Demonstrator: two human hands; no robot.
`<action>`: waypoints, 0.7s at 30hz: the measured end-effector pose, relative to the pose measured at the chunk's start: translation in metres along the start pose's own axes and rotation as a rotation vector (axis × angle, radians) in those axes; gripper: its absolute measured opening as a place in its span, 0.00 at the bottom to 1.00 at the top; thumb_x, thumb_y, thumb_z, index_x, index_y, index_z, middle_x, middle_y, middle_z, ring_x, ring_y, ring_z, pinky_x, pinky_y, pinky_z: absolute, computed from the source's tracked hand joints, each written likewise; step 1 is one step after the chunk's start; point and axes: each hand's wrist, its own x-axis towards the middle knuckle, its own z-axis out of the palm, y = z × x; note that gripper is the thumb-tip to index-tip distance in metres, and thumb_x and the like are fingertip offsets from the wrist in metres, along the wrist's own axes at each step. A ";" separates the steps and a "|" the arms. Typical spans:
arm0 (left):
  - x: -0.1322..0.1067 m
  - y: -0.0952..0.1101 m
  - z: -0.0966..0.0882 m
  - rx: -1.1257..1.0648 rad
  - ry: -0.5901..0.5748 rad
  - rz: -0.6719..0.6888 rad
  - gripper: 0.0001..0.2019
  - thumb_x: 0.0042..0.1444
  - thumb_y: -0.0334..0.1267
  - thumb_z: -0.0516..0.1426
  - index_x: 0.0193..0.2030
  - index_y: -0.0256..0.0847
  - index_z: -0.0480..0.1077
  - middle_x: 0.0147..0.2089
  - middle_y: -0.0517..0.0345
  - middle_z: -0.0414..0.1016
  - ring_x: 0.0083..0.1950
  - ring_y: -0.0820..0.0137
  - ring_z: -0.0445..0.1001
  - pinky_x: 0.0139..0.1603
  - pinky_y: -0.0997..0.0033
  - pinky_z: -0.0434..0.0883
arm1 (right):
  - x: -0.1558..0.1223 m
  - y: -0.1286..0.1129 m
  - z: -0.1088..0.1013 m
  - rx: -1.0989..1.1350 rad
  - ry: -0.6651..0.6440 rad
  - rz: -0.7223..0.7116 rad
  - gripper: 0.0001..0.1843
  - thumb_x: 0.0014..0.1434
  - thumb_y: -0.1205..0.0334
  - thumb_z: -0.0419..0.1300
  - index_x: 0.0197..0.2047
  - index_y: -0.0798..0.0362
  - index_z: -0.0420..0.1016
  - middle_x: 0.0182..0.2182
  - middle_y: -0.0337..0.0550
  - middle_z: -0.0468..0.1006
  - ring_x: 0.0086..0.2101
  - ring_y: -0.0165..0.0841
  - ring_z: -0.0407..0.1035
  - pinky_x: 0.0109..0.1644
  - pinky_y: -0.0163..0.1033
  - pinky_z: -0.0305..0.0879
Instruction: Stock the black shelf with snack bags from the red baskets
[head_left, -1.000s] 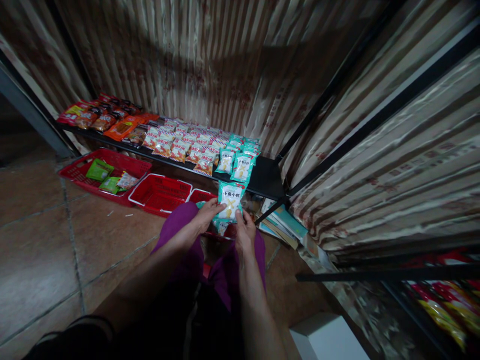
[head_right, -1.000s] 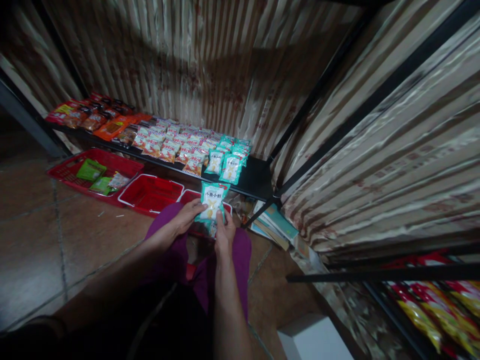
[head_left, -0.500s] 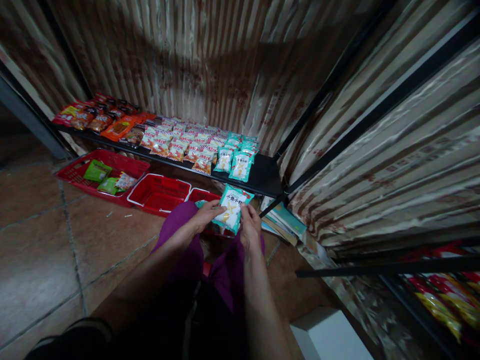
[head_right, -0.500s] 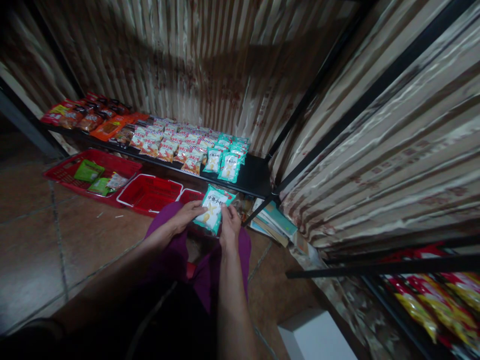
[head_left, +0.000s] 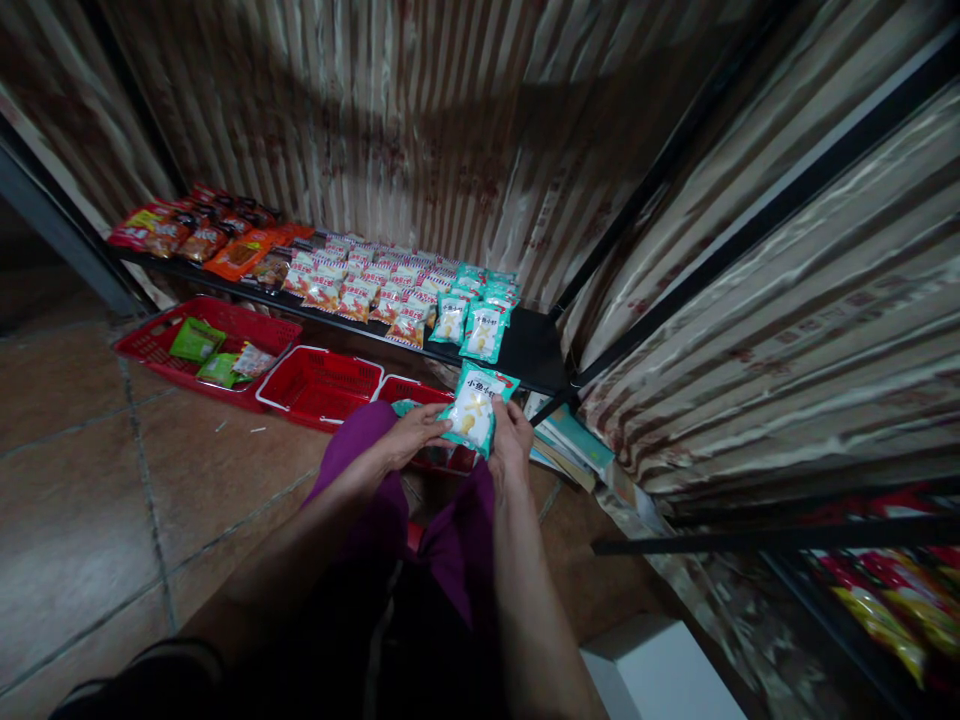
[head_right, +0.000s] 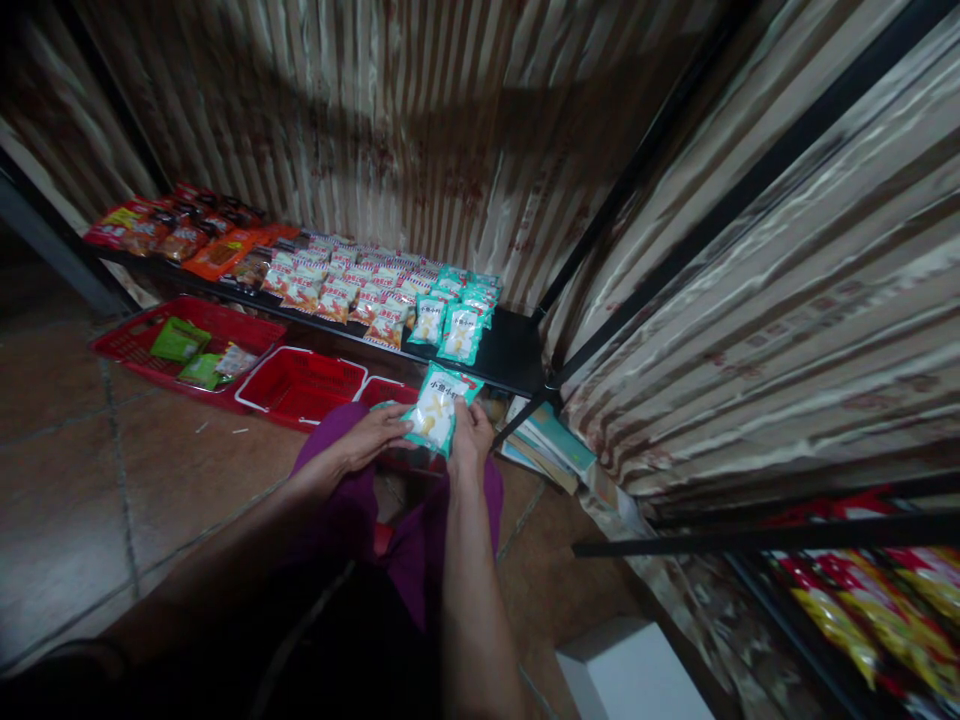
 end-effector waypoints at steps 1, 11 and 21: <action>0.000 0.000 0.000 -0.003 0.000 -0.004 0.23 0.47 0.37 0.65 0.50 0.34 0.70 0.48 0.44 0.75 0.44 0.64 0.75 0.41 0.67 0.74 | 0.001 0.001 0.000 -0.009 0.001 0.002 0.19 0.37 0.53 0.69 0.31 0.56 0.76 0.22 0.36 0.79 0.21 0.28 0.70 0.26 0.32 0.70; 0.001 0.002 0.000 0.004 0.049 0.007 0.21 0.46 0.37 0.65 0.47 0.32 0.72 0.44 0.45 0.77 0.40 0.65 0.76 0.37 0.68 0.75 | 0.006 0.005 0.000 -0.064 -0.045 0.041 0.19 0.38 0.51 0.69 0.32 0.55 0.76 0.23 0.36 0.79 0.22 0.29 0.71 0.28 0.33 0.70; 0.012 0.003 -0.001 -0.019 0.254 0.082 0.16 0.48 0.34 0.63 0.44 0.30 0.73 0.39 0.48 0.77 0.31 0.73 0.73 0.23 0.78 0.69 | -0.016 0.002 -0.010 -0.155 -0.237 0.157 0.27 0.38 0.52 0.70 0.43 0.51 0.75 0.37 0.41 0.80 0.33 0.31 0.73 0.29 0.33 0.70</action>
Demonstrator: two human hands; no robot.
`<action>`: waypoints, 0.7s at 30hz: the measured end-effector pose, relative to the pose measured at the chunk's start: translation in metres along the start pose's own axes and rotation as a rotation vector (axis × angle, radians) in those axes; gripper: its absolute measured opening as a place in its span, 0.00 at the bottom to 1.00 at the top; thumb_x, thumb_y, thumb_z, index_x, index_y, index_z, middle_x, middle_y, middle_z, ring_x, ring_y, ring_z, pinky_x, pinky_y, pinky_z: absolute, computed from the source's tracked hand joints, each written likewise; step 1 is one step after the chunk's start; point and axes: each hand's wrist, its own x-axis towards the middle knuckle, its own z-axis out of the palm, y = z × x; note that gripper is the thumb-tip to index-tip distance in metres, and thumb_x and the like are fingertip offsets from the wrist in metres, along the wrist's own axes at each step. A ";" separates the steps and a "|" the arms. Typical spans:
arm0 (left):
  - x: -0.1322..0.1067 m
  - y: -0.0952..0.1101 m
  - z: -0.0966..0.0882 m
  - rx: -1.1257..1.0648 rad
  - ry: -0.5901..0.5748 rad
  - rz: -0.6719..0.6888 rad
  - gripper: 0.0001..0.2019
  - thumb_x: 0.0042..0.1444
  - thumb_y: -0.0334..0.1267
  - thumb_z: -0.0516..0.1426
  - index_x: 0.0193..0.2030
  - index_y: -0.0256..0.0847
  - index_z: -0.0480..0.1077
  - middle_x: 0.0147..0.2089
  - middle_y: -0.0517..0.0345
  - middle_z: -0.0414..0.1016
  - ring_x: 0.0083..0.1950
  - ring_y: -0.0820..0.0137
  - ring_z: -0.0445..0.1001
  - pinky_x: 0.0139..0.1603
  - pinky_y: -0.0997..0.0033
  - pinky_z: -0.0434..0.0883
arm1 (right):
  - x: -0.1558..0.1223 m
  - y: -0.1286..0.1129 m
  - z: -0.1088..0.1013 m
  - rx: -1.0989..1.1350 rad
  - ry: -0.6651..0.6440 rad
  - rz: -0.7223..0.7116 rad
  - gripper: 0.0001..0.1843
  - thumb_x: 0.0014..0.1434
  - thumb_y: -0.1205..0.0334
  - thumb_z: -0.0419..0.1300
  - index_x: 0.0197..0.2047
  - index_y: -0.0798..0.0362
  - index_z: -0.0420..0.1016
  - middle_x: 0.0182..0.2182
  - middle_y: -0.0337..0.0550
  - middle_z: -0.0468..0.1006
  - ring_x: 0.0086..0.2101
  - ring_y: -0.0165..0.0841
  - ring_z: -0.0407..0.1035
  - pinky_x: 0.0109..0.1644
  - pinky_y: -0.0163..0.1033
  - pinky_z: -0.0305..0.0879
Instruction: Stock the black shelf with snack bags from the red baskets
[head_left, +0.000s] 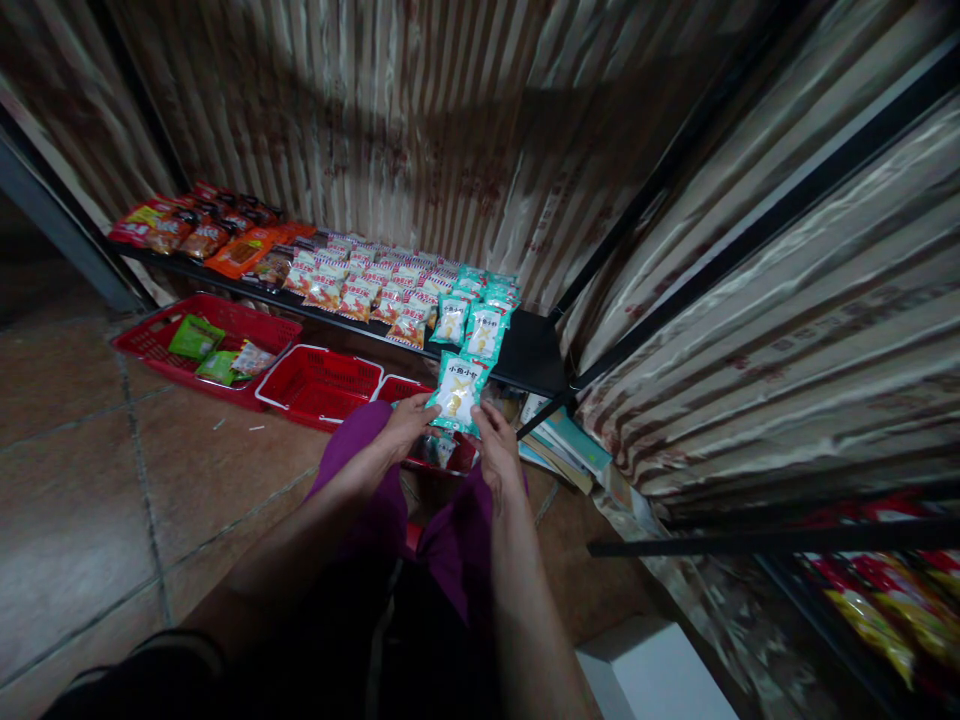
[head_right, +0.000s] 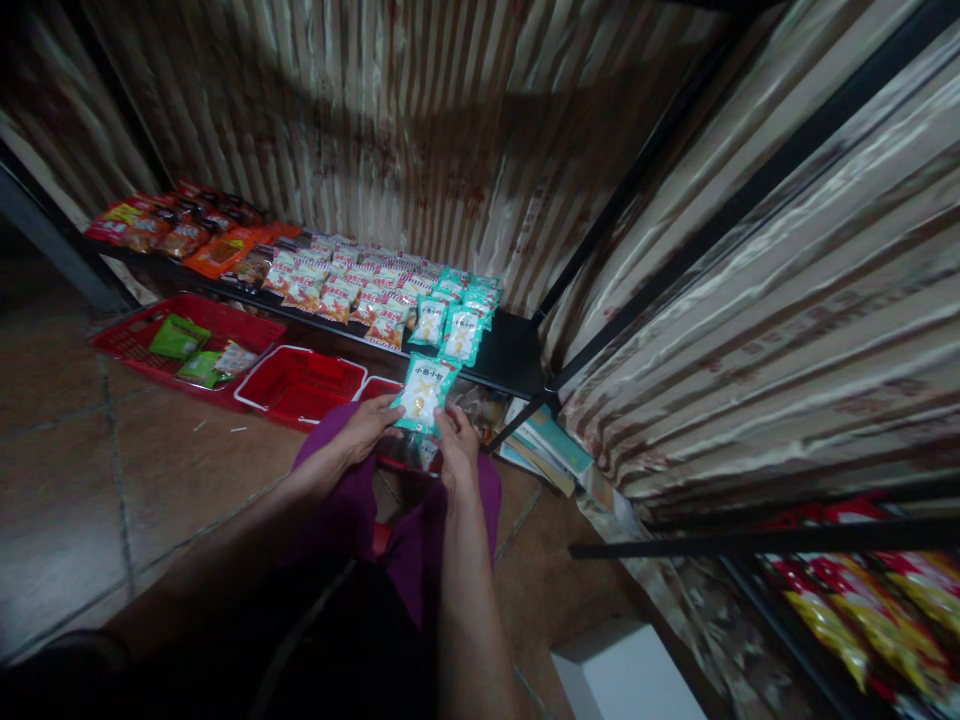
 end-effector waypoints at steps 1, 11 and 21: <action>0.001 0.000 0.000 0.002 0.007 0.000 0.15 0.48 0.33 0.62 0.44 0.30 0.73 0.39 0.48 0.77 0.31 0.73 0.72 0.22 0.79 0.68 | -0.001 0.000 0.000 0.004 -0.012 -0.003 0.26 0.38 0.52 0.70 0.42 0.51 0.75 0.36 0.41 0.80 0.33 0.31 0.73 0.30 0.33 0.70; -0.001 0.001 0.002 -0.016 0.022 0.004 0.16 0.44 0.36 0.65 0.39 0.30 0.74 0.30 0.55 0.74 0.23 0.80 0.65 0.17 0.82 0.57 | 0.005 0.008 0.003 -0.025 0.027 -0.115 0.23 0.37 0.56 0.69 0.39 0.54 0.76 0.31 0.40 0.80 0.32 0.32 0.73 0.38 0.38 0.71; -0.006 0.000 0.002 -0.002 0.006 0.020 0.16 0.46 0.35 0.63 0.43 0.32 0.73 0.32 0.55 0.75 0.24 0.80 0.65 0.19 0.82 0.59 | 0.006 0.015 0.000 -0.013 0.077 -0.127 0.25 0.37 0.56 0.69 0.42 0.55 0.76 0.34 0.40 0.81 0.34 0.32 0.74 0.43 0.39 0.70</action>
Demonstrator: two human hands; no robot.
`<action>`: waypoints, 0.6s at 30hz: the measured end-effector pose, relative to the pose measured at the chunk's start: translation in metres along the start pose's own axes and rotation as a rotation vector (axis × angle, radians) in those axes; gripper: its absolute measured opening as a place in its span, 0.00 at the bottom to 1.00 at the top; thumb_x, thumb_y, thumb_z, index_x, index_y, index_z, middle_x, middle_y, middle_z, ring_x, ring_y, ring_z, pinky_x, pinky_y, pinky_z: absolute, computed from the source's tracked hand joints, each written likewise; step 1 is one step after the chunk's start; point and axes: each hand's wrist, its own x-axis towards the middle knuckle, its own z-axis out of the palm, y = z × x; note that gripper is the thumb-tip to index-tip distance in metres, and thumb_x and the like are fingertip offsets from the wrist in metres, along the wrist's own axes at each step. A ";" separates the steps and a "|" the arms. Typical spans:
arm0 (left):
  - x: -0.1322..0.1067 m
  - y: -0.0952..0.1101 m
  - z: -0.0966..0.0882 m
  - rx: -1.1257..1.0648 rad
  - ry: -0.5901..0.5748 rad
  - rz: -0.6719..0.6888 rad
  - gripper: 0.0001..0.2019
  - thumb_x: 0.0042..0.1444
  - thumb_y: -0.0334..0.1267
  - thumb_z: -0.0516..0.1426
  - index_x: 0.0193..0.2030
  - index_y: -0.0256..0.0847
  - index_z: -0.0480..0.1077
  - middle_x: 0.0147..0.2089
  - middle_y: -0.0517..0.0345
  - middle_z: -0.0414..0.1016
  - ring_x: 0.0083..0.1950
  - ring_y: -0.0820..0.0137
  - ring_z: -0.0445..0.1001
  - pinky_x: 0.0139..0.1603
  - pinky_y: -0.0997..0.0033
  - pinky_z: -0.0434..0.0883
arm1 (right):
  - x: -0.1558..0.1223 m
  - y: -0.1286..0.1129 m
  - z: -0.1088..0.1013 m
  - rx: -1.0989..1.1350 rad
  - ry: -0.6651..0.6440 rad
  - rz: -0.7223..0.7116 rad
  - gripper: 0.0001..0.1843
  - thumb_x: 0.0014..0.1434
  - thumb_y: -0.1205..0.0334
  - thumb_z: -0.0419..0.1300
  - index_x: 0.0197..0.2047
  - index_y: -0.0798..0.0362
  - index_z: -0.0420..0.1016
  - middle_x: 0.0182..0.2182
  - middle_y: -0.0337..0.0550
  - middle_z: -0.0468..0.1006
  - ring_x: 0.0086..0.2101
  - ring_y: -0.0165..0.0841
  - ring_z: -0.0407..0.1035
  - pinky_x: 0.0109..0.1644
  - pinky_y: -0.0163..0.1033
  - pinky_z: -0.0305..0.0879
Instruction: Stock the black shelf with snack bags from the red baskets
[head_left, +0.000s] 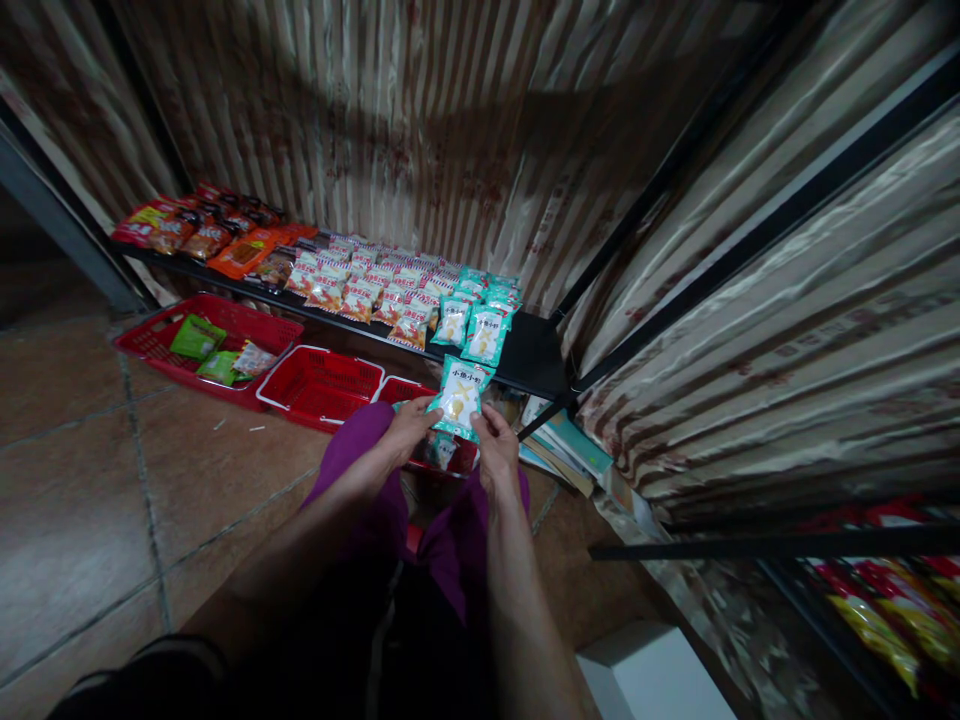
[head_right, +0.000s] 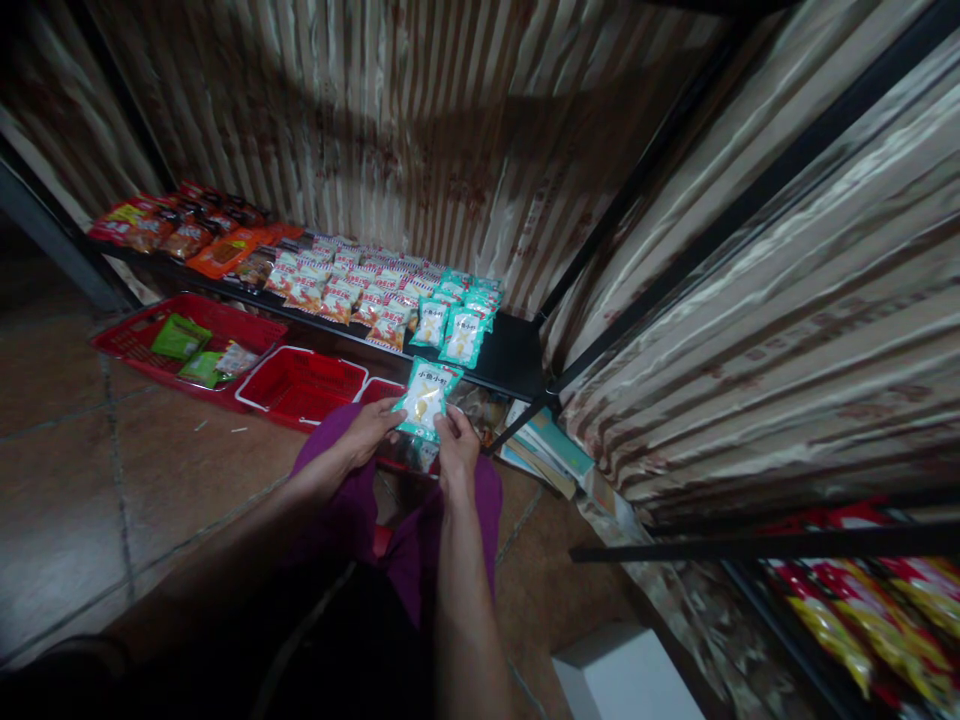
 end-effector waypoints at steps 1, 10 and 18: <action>-0.001 0.000 0.000 -0.001 -0.004 0.001 0.17 0.46 0.35 0.64 0.44 0.33 0.73 0.34 0.55 0.75 0.25 0.80 0.66 0.19 0.82 0.59 | 0.000 0.001 0.000 -0.003 0.003 -0.011 0.25 0.37 0.56 0.69 0.41 0.54 0.76 0.35 0.40 0.81 0.34 0.32 0.74 0.43 0.40 0.70; -0.004 0.002 0.002 0.065 -0.048 -0.008 0.19 0.48 0.38 0.63 0.48 0.34 0.71 0.45 0.48 0.75 0.35 0.72 0.72 0.25 0.80 0.66 | -0.001 0.000 -0.003 -0.030 -0.006 -0.068 0.25 0.39 0.56 0.68 0.43 0.54 0.76 0.38 0.41 0.81 0.35 0.32 0.74 0.44 0.40 0.70; 0.013 -0.006 0.003 0.223 0.143 0.136 0.19 0.45 0.34 0.64 0.47 0.37 0.71 0.41 0.52 0.75 0.38 0.71 0.72 0.38 0.74 0.69 | -0.005 -0.003 -0.001 -0.024 0.006 -0.064 0.26 0.39 0.56 0.68 0.44 0.55 0.76 0.39 0.43 0.81 0.35 0.34 0.74 0.41 0.40 0.71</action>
